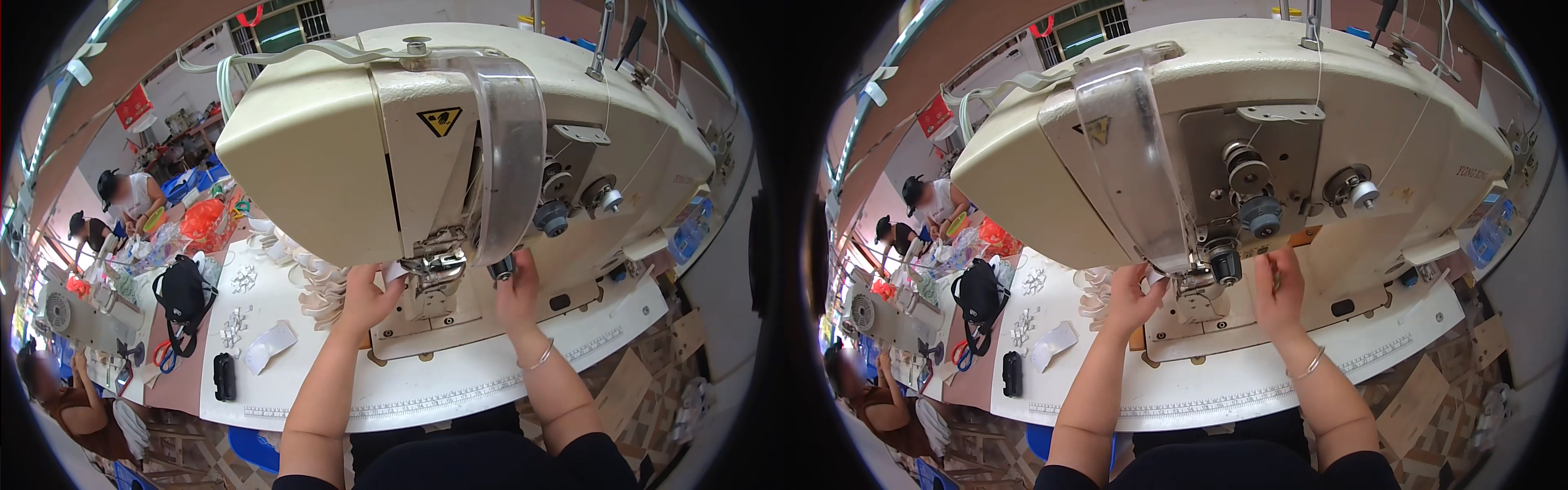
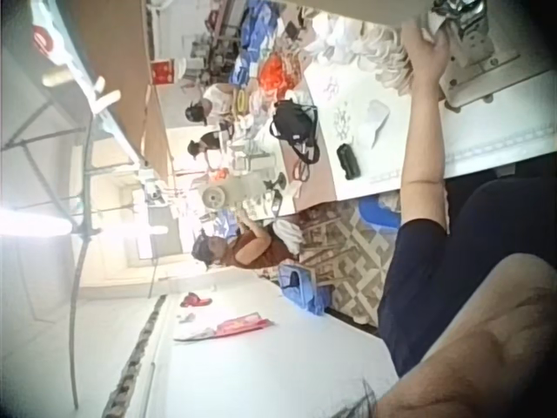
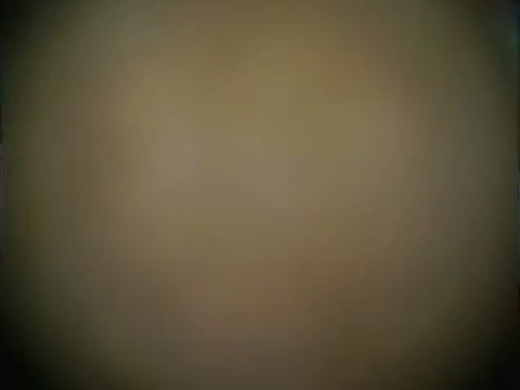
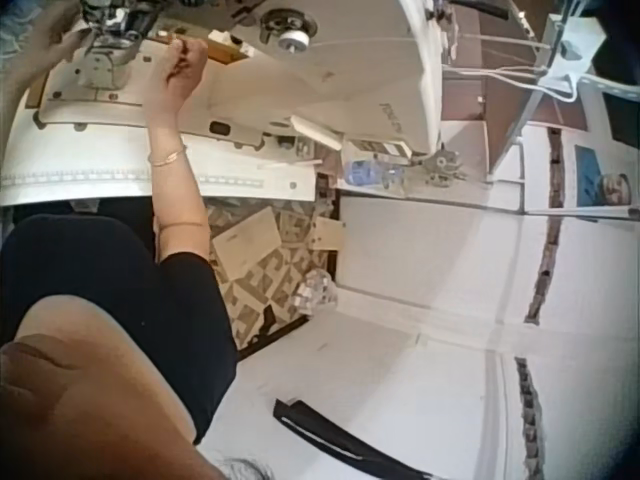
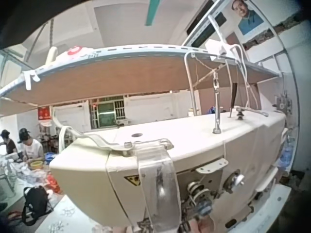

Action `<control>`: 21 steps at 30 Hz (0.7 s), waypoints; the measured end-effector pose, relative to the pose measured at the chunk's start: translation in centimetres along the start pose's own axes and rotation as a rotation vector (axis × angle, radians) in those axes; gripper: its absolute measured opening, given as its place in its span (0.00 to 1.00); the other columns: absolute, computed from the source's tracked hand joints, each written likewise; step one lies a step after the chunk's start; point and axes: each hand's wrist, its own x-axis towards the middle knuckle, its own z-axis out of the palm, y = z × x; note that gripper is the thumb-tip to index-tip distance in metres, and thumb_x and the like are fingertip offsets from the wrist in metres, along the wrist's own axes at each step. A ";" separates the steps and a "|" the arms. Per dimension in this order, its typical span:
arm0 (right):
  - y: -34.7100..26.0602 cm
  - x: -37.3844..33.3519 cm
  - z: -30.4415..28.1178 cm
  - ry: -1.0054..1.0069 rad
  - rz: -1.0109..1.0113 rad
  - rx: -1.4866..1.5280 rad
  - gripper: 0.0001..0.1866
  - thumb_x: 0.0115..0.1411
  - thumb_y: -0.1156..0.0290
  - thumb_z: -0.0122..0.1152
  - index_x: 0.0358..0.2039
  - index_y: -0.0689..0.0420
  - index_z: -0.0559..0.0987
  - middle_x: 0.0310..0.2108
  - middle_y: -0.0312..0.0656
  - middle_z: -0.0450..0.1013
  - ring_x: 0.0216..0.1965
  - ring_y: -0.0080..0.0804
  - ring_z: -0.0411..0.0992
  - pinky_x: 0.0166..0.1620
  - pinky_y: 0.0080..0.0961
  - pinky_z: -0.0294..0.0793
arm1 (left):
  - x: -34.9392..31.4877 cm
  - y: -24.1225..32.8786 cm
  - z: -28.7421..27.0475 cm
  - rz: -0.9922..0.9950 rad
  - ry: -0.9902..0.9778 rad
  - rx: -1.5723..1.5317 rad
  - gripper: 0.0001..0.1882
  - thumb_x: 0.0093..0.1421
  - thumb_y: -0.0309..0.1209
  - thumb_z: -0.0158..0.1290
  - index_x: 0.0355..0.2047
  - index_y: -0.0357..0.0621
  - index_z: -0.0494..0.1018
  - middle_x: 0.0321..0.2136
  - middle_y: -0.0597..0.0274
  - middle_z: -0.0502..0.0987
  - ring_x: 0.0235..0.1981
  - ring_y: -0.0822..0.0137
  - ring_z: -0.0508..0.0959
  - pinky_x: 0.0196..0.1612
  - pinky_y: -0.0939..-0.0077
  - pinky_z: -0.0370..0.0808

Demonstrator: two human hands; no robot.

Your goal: The person operates an industrial sewing machine to stitch white fabric pieces, likely face masks. They feed the fabric under the presser foot, guide it through the machine, and trim the connecting threads with scissors. The finished pieces are placed in a pile on the table.

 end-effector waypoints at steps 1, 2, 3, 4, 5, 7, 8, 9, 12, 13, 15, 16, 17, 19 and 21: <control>-0.8 1.0 0.3 -0.040 0.096 0.019 0.08 0.51 0.78 0.56 0.33 0.60 0.71 0.27 0.40 0.70 0.28 0.26 0.67 0.30 0.21 0.65 | -0.3 -0.5 0.1 -0.044 0.013 -0.024 0.06 0.45 0.21 0.54 0.25 0.36 0.71 0.20 0.60 0.73 0.20 0.66 0.70 0.22 0.76 0.66; -2.5 2.1 0.6 -0.080 0.189 0.038 0.09 0.50 0.77 0.57 0.33 0.61 0.71 0.28 0.40 0.70 0.29 0.26 0.67 0.31 0.21 0.65 | -0.3 -0.1 -0.2 -0.028 -0.014 0.007 0.06 0.45 0.21 0.54 0.25 0.36 0.70 0.21 0.59 0.72 0.21 0.65 0.70 0.23 0.75 0.66; -3.3 3.0 0.9 -0.120 0.283 0.057 0.09 0.50 0.76 0.57 0.33 0.61 0.71 0.29 0.40 0.70 0.30 0.26 0.67 0.32 0.20 0.65 | -0.3 0.5 -0.5 -0.013 -0.041 0.037 0.06 0.46 0.22 0.54 0.26 0.37 0.70 0.21 0.59 0.72 0.22 0.64 0.70 0.24 0.74 0.66; -3.3 3.6 1.2 -0.110 0.138 0.037 0.10 0.50 0.76 0.57 0.33 0.61 0.71 0.30 0.40 0.70 0.31 0.27 0.67 0.34 0.21 0.66 | -0.3 1.0 -0.7 0.004 -0.069 0.064 0.06 0.46 0.22 0.54 0.26 0.37 0.69 0.22 0.58 0.72 0.23 0.63 0.70 0.26 0.73 0.66; -3.2 4.0 1.5 -0.100 -0.006 0.016 0.10 0.49 0.76 0.58 0.34 0.61 0.71 0.31 0.40 0.69 0.32 0.27 0.67 0.35 0.21 0.66 | -0.3 1.2 -0.7 -0.008 -0.063 0.056 0.07 0.46 0.22 0.54 0.27 0.37 0.69 0.22 0.58 0.71 0.23 0.63 0.70 0.27 0.73 0.65; -2.7 4.5 1.8 -0.110 -0.215 -0.065 0.12 0.49 0.76 0.58 0.35 0.61 0.70 0.33 0.41 0.69 0.35 0.29 0.67 0.38 0.22 0.66 | -0.2 1.5 -0.6 -0.033 -0.045 0.042 0.08 0.46 0.22 0.55 0.28 0.38 0.69 0.21 0.58 0.70 0.24 0.63 0.69 0.28 0.72 0.64; -2.4 4.8 1.7 -0.131 -0.281 -0.124 0.13 0.48 0.76 0.58 0.35 0.61 0.70 0.34 0.41 0.69 0.37 0.29 0.67 0.39 0.23 0.67 | -0.2 1.6 -0.7 -0.017 -0.041 0.071 0.08 0.46 0.22 0.55 0.28 0.38 0.69 0.20 0.58 0.69 0.23 0.63 0.69 0.28 0.72 0.64; -2.5 4.8 1.8 -0.147 -0.287 -0.131 0.13 0.48 0.76 0.59 0.36 0.61 0.70 0.35 0.41 0.69 0.38 0.30 0.67 0.40 0.24 0.67 | -0.2 1.6 -0.9 0.000 -0.037 0.099 0.08 0.46 0.22 0.55 0.28 0.38 0.69 0.20 0.58 0.69 0.23 0.62 0.69 0.27 0.73 0.64; -3.4 4.8 2.0 -0.186 -0.200 -0.062 0.16 0.47 0.75 0.60 0.37 0.61 0.69 0.37 0.42 0.68 0.40 0.32 0.68 0.42 0.27 0.67 | -0.2 1.5 -0.9 0.001 -0.029 0.110 0.09 0.46 0.22 0.56 0.28 0.38 0.69 0.20 0.59 0.68 0.23 0.62 0.68 0.27 0.72 0.64; -3.5 4.8 1.9 -0.192 -0.158 -0.027 0.17 0.47 0.74 0.61 0.38 0.61 0.69 0.38 0.43 0.68 0.41 0.33 0.68 0.43 0.28 0.67 | -0.2 1.5 -0.8 -0.008 -0.029 0.101 0.09 0.46 0.22 0.56 0.28 0.39 0.69 0.20 0.59 0.68 0.23 0.61 0.67 0.27 0.71 0.64; -3.0 4.9 2.0 -0.207 -0.109 -0.014 0.19 0.46 0.74 0.62 0.39 0.61 0.69 0.39 0.43 0.68 0.41 0.35 0.68 0.44 0.30 0.67 | -0.2 1.6 -0.5 -0.026 -0.019 0.058 0.09 0.46 0.22 0.56 0.29 0.39 0.69 0.21 0.58 0.68 0.23 0.61 0.67 0.27 0.70 0.64; -2.7 5.0 2.1 -0.220 -0.092 -0.029 0.19 0.45 0.74 0.62 0.39 0.61 0.69 0.39 0.43 0.68 0.42 0.36 0.68 0.45 0.30 0.66 | -0.2 1.7 -0.5 -0.037 -0.013 0.041 0.09 0.46 0.22 0.56 0.29 0.39 0.69 0.21 0.58 0.68 0.23 0.61 0.67 0.27 0.70 0.65; -2.4 5.3 2.0 -0.244 -0.092 -0.093 0.20 0.45 0.74 0.62 0.41 0.60 0.68 0.40 0.43 0.68 0.42 0.37 0.67 0.46 0.31 0.66 | -0.3 1.6 -0.5 -0.021 -0.008 0.053 0.09 0.46 0.22 0.55 0.28 0.39 0.69 0.21 0.57 0.68 0.23 0.61 0.67 0.27 0.70 0.65; -1.8 5.6 2.0 -0.254 -0.189 -0.192 0.22 0.46 0.73 0.61 0.43 0.60 0.68 0.41 0.43 0.68 0.43 0.38 0.67 0.48 0.31 0.65 | -0.4 1.5 -0.4 0.009 0.004 0.079 0.08 0.47 0.22 0.54 0.28 0.39 0.69 0.21 0.56 0.67 0.23 0.61 0.67 0.27 0.70 0.64; -0.5 5.7 2.1 -0.213 -0.312 -0.259 0.22 0.48 0.72 0.59 0.44 0.60 0.67 0.41 0.44 0.68 0.45 0.39 0.66 0.49 0.32 0.64 | -0.3 1.6 -0.4 -0.058 -0.027 0.105 0.05 0.52 0.25 0.51 0.30 0.39 0.70 0.24 0.57 0.70 0.25 0.62 0.70 0.27 0.72 0.66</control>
